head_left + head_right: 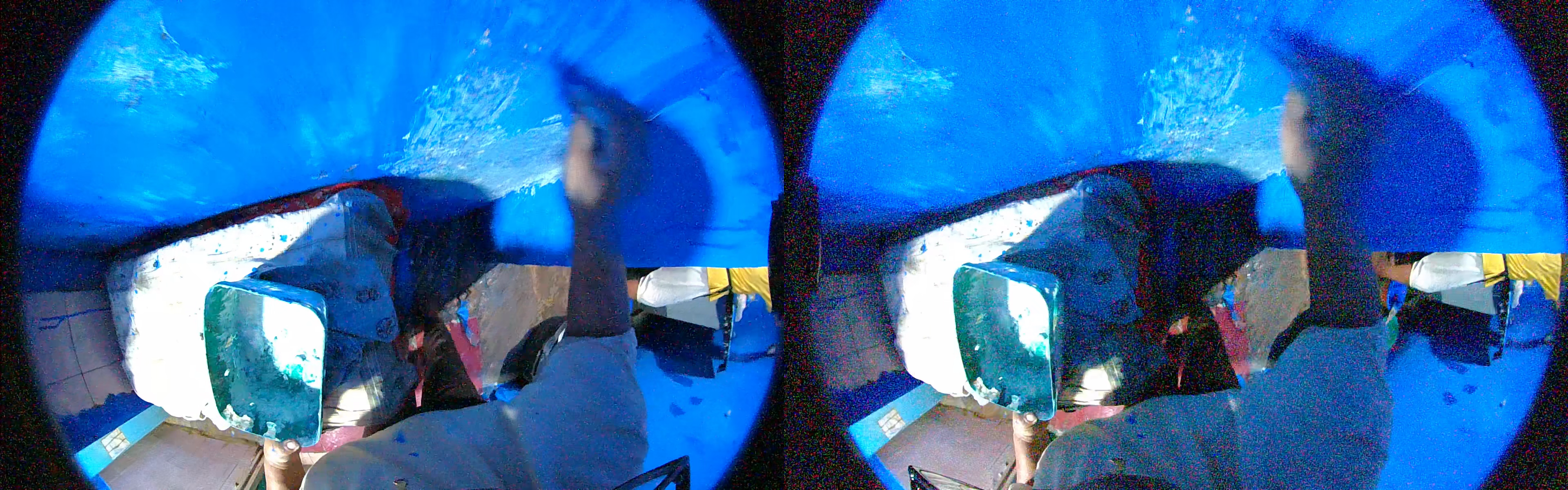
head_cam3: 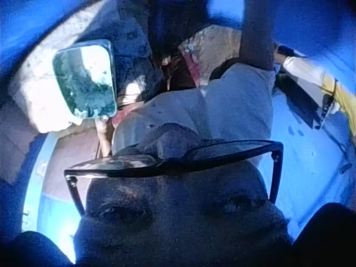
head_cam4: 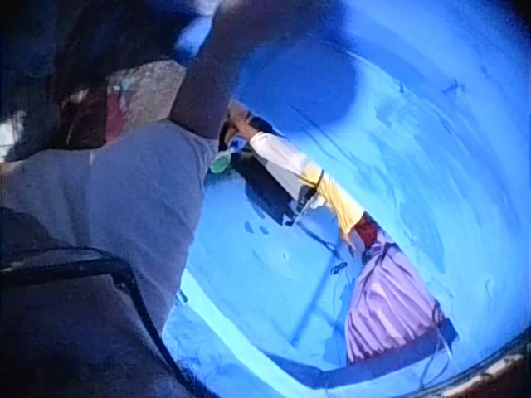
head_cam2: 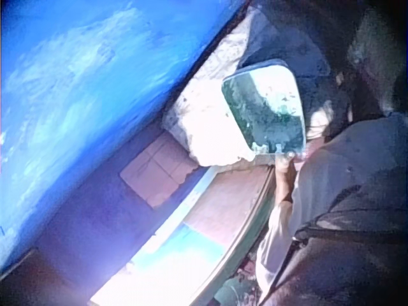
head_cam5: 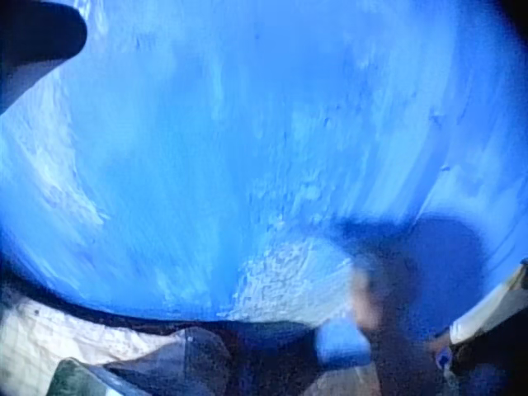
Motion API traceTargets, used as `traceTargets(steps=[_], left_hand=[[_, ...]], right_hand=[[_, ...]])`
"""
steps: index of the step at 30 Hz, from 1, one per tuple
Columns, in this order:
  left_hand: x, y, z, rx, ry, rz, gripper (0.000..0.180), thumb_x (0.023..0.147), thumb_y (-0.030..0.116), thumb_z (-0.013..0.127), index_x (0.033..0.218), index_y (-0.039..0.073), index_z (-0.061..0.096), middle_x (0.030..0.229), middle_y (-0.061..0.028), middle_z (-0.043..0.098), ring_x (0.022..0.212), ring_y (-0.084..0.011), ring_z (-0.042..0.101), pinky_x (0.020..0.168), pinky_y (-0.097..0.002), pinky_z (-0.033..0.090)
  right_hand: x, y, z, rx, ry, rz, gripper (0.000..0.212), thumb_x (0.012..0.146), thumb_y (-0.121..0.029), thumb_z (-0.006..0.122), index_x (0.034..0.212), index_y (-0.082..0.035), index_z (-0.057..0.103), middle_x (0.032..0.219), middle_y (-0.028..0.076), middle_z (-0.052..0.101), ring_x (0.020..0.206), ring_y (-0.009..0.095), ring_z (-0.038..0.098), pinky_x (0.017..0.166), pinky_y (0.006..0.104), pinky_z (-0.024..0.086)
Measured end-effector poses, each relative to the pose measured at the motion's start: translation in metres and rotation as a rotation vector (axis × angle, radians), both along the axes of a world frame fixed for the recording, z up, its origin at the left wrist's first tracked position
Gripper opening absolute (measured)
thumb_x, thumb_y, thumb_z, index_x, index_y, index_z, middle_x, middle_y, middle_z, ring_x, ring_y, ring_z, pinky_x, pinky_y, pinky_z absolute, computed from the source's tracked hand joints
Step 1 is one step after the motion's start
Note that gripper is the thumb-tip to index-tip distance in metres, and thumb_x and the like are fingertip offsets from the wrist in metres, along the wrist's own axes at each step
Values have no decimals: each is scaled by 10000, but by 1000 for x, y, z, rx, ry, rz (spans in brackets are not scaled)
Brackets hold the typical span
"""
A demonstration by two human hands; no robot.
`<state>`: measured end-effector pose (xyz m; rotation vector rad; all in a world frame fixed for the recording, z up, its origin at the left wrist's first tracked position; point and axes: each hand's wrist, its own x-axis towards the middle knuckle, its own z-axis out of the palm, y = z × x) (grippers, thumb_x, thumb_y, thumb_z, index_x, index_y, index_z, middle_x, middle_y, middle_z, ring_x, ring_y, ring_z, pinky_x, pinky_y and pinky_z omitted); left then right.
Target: The person applies a blue coating to a wall using a cloth, repeatedly dipping the cloth into a container and rubbing it onto the surface.
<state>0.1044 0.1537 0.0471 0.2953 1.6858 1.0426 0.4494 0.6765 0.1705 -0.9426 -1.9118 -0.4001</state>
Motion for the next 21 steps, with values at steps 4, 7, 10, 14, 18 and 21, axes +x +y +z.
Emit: traceTargets(steps=[4,7,10,14,18,21], left_hand=[[19,23,10,-16,-97,82,1019,561,504,816,1326,15,352,1239,-82,482,1086,-259,481,961,-420,390],[29,50,33,28,-207,153,984,570,373,830,1340,20,329,1241,-79,477,1114,-272,473,972,-424,385],[20,41,1,132,-253,119,981,583,302,822,1362,25,295,1252,-84,467,1133,-274,462,984,-425,379],[28,60,8,290,-292,138,987,570,218,795,1385,40,268,1279,-85,445,1151,-274,454,991,-422,379],[35,70,31,381,-348,138,968,563,158,753,1397,77,270,1283,-83,446,1160,-265,459,997,-406,373],[33,79,37,374,-319,93,948,573,149,737,1396,75,272,1272,-78,457,1159,-256,460,1000,-389,365]], right_hand=[[-31,-34,50,-42,-152,-162,366,791,-108,556,1155,-94,592,825,69,567,794,245,553,668,406,451],[-57,-33,-26,2,-488,-26,419,799,-151,515,1212,-98,557,895,83,538,939,294,533,689,476,446],[-51,-62,-144,-195,-792,201,303,752,-160,528,1011,-50,641,1057,175,570,998,309,530,756,483,448],[-33,-119,-213,-693,-999,111,111,690,-157,600,749,-111,683,935,82,619,861,255,610,622,409,478],[-10,-131,-205,-953,-776,203,103,692,-109,599,741,-134,685,830,113,640,829,279,636,630,427,497],[1,-106,-163,-996,-1008,156,111,680,-77,604,759,-93,680,802,145,653,794,329,643,686,456,508]])
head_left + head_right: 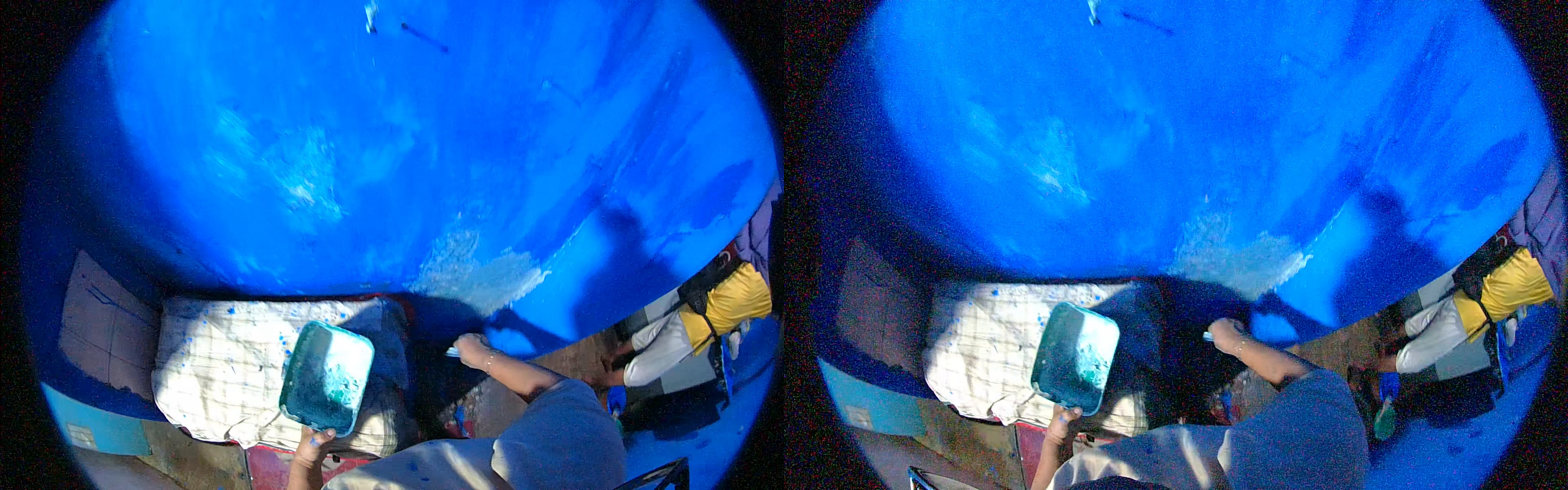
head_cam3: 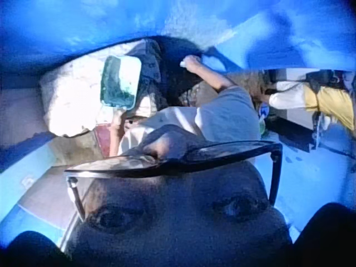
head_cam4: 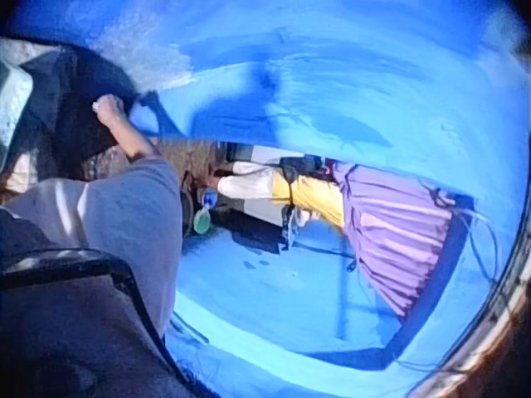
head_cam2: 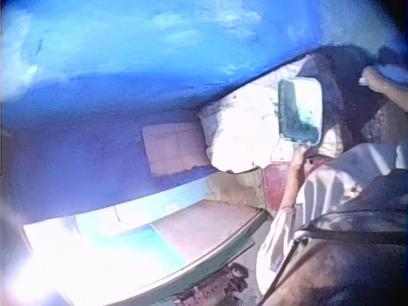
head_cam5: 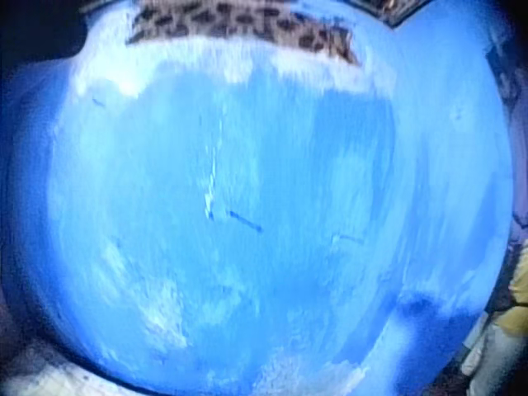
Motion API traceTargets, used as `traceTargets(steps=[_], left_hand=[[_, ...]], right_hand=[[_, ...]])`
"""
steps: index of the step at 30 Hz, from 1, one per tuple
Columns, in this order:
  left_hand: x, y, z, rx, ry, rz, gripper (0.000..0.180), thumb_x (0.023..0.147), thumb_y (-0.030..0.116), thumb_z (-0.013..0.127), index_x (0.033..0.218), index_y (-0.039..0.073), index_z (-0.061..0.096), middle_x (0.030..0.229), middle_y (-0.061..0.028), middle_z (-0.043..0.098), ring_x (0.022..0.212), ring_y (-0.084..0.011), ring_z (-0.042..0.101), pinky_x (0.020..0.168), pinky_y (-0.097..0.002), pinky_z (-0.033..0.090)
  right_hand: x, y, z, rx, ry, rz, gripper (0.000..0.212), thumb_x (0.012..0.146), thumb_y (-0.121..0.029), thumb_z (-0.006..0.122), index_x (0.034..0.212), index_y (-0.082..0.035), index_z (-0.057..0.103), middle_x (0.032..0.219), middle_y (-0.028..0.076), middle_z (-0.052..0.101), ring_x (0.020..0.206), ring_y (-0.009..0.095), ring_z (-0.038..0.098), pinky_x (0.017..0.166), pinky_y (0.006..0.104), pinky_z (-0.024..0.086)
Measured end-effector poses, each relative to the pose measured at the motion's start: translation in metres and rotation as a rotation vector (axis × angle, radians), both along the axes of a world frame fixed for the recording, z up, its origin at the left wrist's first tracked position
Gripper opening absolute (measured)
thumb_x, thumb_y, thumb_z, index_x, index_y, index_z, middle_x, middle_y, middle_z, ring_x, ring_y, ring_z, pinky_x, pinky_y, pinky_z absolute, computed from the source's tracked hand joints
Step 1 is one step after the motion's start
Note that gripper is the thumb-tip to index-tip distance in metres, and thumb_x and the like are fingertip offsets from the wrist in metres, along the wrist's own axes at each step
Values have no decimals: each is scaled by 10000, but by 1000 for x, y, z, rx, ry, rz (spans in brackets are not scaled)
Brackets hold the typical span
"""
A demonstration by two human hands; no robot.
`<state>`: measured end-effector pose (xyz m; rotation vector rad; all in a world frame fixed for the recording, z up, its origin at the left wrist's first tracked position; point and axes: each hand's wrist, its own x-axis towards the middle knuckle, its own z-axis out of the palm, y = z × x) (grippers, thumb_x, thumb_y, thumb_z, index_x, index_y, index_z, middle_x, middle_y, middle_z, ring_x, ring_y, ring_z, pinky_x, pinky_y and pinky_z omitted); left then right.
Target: The person applies a blue coating to a wall using a cloth, repeatedly dipping the cloth into a container and rubbing it onto the surface.
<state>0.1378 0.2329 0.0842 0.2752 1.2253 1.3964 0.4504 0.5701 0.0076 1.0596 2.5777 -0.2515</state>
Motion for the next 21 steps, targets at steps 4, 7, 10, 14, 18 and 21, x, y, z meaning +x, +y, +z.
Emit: traceTargets(steps=[4,7,10,14,18,21], left_hand=[[2,12,-4,24,8,-5,922,602,165,727,1395,77,266,1274,-82,461,1148,-265,469,985,-400,376],[4,11,-16,156,44,30,868,657,214,715,1395,111,269,1280,-91,461,1123,-288,499,942,-454,425],[7,9,-14,188,51,87,857,674,230,711,1398,124,265,1287,-92,456,1123,-292,502,935,-467,436],[12,35,5,212,40,124,869,673,227,712,1405,127,255,1299,-89,445,1139,-285,488,948,-456,424],[18,26,12,247,37,212,882,672,225,714,1412,129,244,1310,-86,434,1155,-279,474,961,-445,412],[25,18,11,280,36,272,891,671,224,714,1417,131,237,1319,-84,426,1167,-273,463,971,-437,403]], right_hand=[[4,23,92,-32,117,-143,112,680,-87,621,776,-77,677,810,173,663,793,351,649,712,462,508],[-7,40,112,-83,276,-194,158,727,-198,648,813,-68,673,817,196,654,800,363,639,703,445,501],[-38,37,146,-121,360,-65,249,748,-280,658,818,-41,656,806,212,642,778,376,632,693,438,497],[-49,63,132,-62,464,47,246,743,-244,661,822,-12,638,800,233,628,759,376,626,691,435,489],[-62,49,199,-219,798,-34,228,743,-206,673,825,3,632,786,207,634,739,310,636,674,412,479],[-76,64,257,-97,1040,22,149,759,-87,659,879,1,653,808,110,596,794,200,571,722,334,455]])
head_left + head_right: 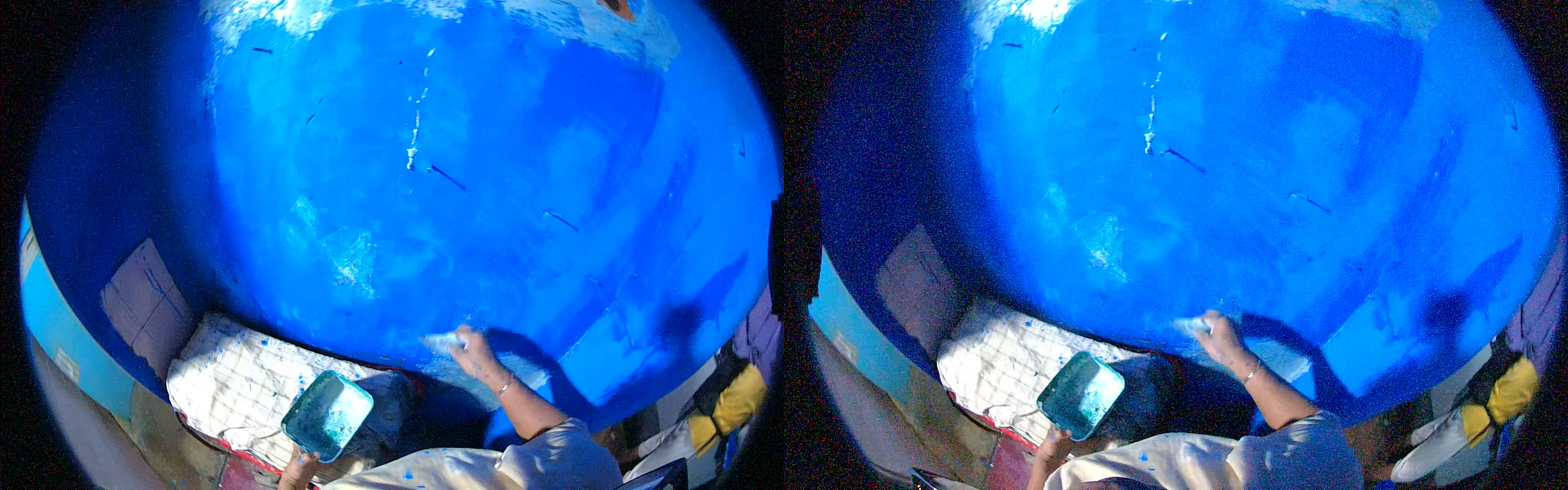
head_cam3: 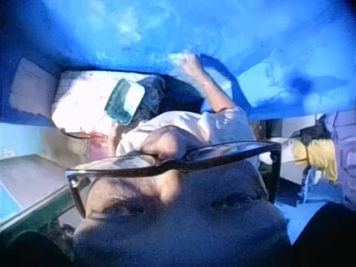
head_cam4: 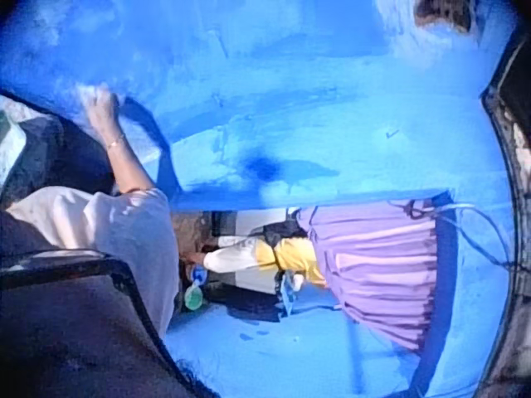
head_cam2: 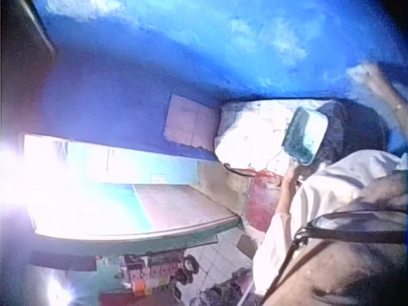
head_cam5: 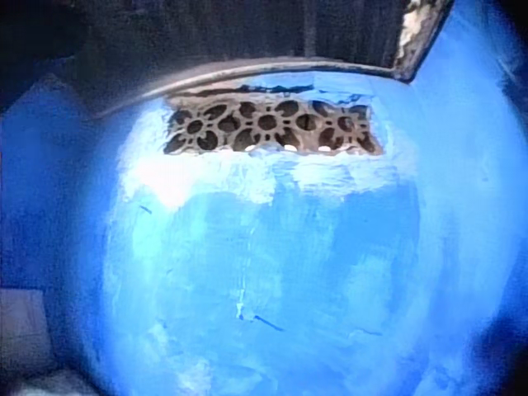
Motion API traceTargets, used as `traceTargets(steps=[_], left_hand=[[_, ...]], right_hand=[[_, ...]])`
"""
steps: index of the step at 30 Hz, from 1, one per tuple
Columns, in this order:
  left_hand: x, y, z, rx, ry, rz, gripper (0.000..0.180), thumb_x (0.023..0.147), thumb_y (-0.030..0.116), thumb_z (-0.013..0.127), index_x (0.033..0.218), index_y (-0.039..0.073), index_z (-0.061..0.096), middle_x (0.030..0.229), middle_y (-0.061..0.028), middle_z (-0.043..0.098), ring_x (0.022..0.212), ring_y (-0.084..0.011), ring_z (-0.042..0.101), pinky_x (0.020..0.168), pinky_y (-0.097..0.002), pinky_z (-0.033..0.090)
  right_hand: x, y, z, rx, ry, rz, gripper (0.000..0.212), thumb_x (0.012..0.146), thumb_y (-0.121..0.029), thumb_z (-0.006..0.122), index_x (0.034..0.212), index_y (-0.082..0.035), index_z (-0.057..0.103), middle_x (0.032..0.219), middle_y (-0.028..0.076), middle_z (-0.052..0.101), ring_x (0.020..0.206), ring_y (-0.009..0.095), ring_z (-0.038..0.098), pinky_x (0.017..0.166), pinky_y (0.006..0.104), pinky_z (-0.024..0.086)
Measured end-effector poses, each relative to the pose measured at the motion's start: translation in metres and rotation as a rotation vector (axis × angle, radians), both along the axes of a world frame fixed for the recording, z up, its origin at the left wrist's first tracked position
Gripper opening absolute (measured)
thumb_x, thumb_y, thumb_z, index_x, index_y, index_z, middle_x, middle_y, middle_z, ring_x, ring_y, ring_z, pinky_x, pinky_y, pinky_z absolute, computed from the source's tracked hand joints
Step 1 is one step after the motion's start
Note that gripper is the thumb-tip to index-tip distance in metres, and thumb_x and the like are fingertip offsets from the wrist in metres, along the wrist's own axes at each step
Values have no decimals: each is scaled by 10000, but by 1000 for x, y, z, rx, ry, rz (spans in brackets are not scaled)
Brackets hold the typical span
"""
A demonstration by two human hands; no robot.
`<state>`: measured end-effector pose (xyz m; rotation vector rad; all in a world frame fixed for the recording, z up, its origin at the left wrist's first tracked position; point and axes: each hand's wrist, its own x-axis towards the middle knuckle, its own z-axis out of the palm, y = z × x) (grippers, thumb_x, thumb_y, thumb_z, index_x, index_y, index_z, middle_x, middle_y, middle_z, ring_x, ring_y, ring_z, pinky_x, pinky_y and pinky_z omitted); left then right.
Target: The person applies a blue coating to a wall using a cloth, repeatedly dipping the cloth into a container and rubbing it onto the surface.
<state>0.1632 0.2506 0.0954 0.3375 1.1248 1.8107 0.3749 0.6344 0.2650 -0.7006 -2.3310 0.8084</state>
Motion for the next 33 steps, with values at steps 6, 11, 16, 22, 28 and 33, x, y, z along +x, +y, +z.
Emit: traceTargets(steps=[6,11,16,22,28,33], left_hand=[[17,-5,-14,87,-35,81,911,669,220,716,1428,136,221,1336,-79,409,1191,-263,442,991,-420,386],[23,3,14,115,7,93,903,669,233,698,1434,140,227,1340,-76,413,1189,-247,440,986,-400,386],[17,0,3,44,11,102,951,620,176,700,1435,165,211,1368,-89,391,1211,-307,430,943,-429,429],[11,-1,-3,84,-140,45,1023,621,79,691,1455,145,103,1376,-122,359,1248,-321,411,1018,-466,374],[7,-6,-3,140,-76,24,1037,594,93,697,1450,122,111,1367,-114,359,1272,-313,370,1037,-464,345],[4,-4,-22,118,-36,47,1004,599,113,693,1443,125,149,1346,-90,383,1216,-280,415,996,-415,381]], right_hand=[[-23,-6,174,-211,699,279,257,766,-28,697,1000,20,603,984,68,657,877,133,625,799,290,506],[-39,-2,206,-69,555,189,227,752,36,659,972,-2,621,875,22,610,748,105,574,681,244,483],[-58,-12,290,800,748,74,197,820,35,596,1007,12,654,900,83,565,791,158,559,698,267,474],[-138,34,381,1619,560,-206,359,741,20,537,1086,-9,630,1099,225,610,1048,382,565,941,428,439],[-187,21,286,1731,59,-268,371,816,-100,458,1116,85,574,1170,324,532,1094,463,518,976,570,360],[-173,-28,161,1619,-255,-122,392,817,-102,460,1123,129,541,1135,368,528,1054,486,531,940,565,399]])
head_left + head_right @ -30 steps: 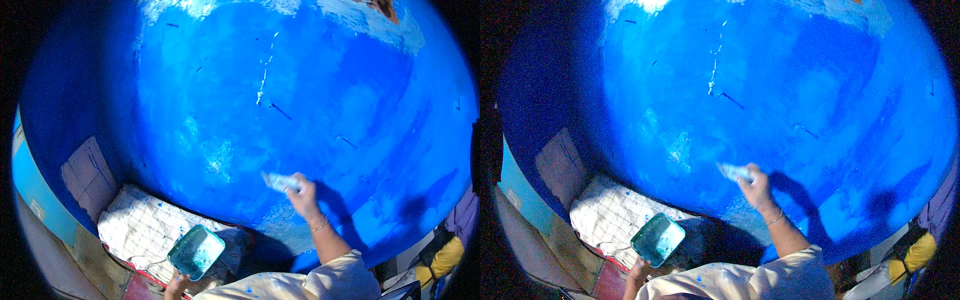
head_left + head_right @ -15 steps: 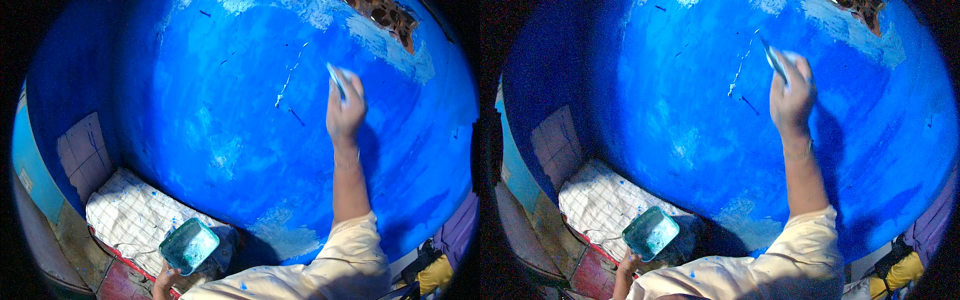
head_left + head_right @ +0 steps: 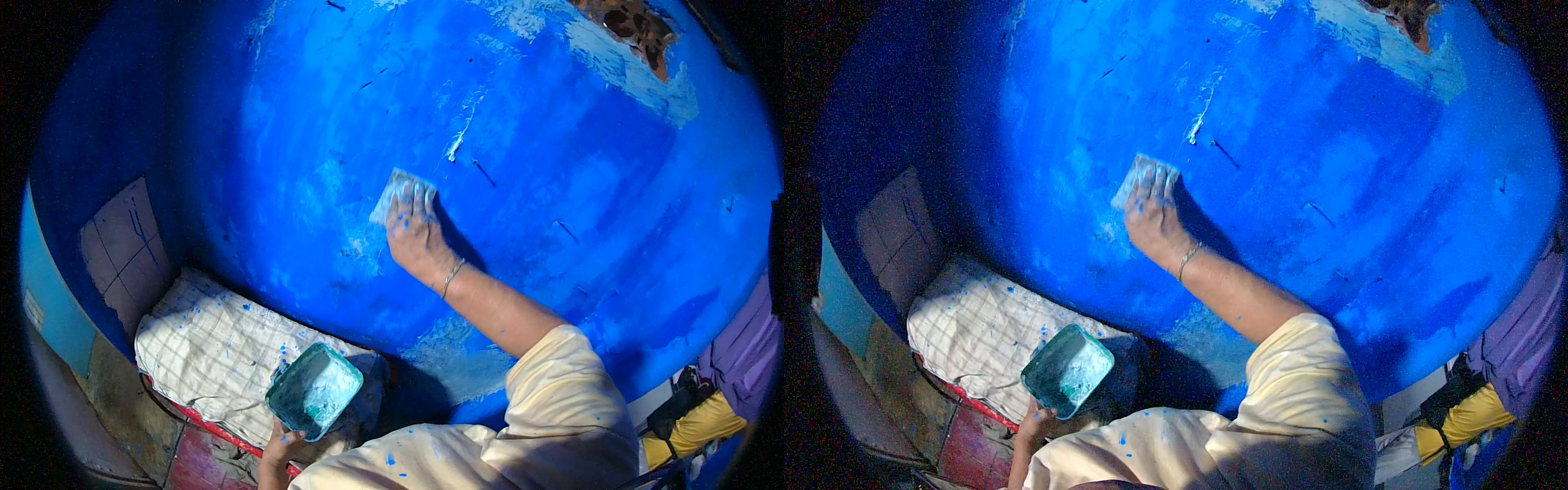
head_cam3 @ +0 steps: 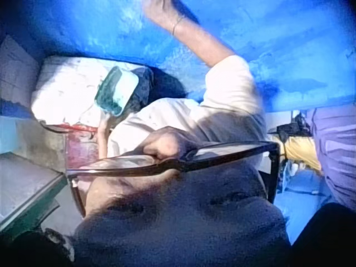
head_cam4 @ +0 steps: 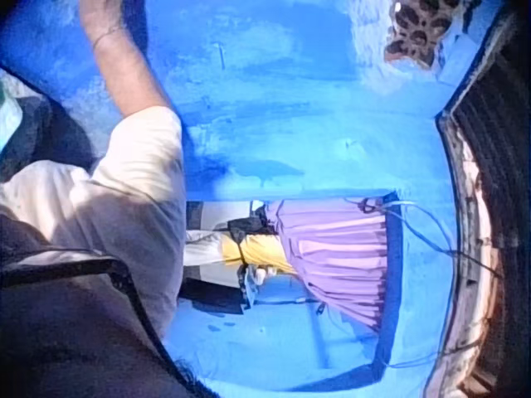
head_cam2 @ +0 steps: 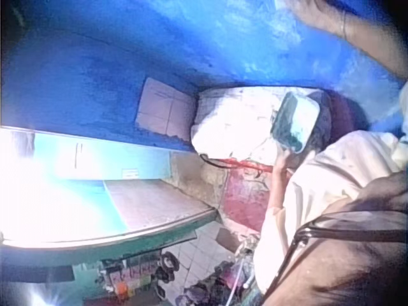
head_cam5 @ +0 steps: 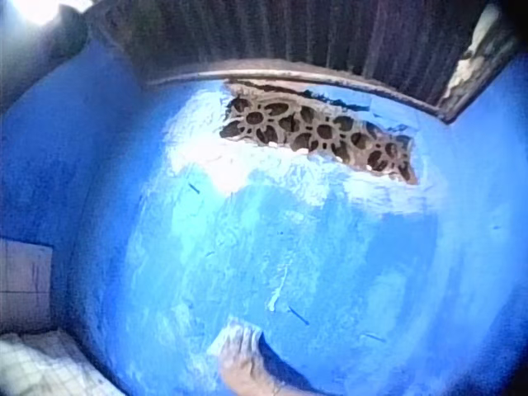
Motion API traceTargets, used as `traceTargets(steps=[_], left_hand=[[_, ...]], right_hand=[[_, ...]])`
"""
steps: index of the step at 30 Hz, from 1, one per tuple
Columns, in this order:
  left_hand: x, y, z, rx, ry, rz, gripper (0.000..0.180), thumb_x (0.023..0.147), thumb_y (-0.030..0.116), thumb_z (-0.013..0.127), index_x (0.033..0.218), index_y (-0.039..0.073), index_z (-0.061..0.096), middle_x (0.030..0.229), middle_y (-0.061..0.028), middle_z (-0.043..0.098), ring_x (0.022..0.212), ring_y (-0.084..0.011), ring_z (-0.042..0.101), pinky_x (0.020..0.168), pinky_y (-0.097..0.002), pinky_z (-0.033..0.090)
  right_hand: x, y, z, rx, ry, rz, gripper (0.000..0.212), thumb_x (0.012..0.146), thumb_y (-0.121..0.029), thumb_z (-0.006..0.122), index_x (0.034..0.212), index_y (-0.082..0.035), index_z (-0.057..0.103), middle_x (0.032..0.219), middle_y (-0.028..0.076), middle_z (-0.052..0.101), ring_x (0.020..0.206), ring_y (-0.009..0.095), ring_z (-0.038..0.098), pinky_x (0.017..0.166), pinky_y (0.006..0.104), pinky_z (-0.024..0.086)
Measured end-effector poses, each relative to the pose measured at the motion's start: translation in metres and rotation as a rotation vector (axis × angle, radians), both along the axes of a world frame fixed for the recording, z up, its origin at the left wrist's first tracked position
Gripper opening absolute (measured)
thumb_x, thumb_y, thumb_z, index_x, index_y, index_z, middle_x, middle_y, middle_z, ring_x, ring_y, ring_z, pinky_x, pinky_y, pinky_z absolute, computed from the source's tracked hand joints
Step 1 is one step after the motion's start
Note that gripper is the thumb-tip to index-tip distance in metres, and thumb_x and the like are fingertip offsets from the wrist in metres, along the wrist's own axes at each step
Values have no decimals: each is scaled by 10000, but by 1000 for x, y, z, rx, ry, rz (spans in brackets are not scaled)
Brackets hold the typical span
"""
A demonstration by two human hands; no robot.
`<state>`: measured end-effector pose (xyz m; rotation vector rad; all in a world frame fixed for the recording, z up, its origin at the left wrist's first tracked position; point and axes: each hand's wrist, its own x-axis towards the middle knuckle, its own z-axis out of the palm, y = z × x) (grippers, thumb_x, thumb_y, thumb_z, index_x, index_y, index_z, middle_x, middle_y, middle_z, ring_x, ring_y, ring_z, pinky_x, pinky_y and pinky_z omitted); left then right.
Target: The person applies a blue coating to a wall using a cloth, repeatedly dipping the cloth into a container and rubbing it onto the surface.
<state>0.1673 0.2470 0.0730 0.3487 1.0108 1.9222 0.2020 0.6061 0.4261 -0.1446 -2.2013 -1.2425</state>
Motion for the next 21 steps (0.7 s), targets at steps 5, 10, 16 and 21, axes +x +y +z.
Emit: traceTargets(steps=[5,10,16,21], left_hand=[[5,1,17,-30,-63,14,1035,564,93,706,1437,111,149,1337,-109,385,1221,-297,407,985,-429,394],[5,1,20,-12,-62,11,1031,554,97,713,1429,111,168,1319,-109,402,1199,-289,426,956,-408,413],[0,3,11,7,-21,10,1037,547,106,716,1429,114,173,1318,-107,405,1192,-281,427,978,-399,382],[4,1,30,-37,-9,5,1012,562,114,698,1428,127,175,1315,-106,397,1200,-278,415,984,-401,370]], right_hand=[[21,-12,-1,-514,7,174,359,799,-47,489,1129,77,556,1128,286,576,1048,412,571,890,453,471],[26,-7,94,-350,316,349,374,807,-32,486,1163,65,545,1155,278,564,1072,414,552,928,458,447],[0,22,76,117,256,-27,386,817,-84,475,1158,74,561,1185,299,544,1118,429,526,974,462,415],[23,-16,7,-160,81,6,360,819,-78,479,1120,108,548,1090,271,591,1024,368,586,933,432,450]])
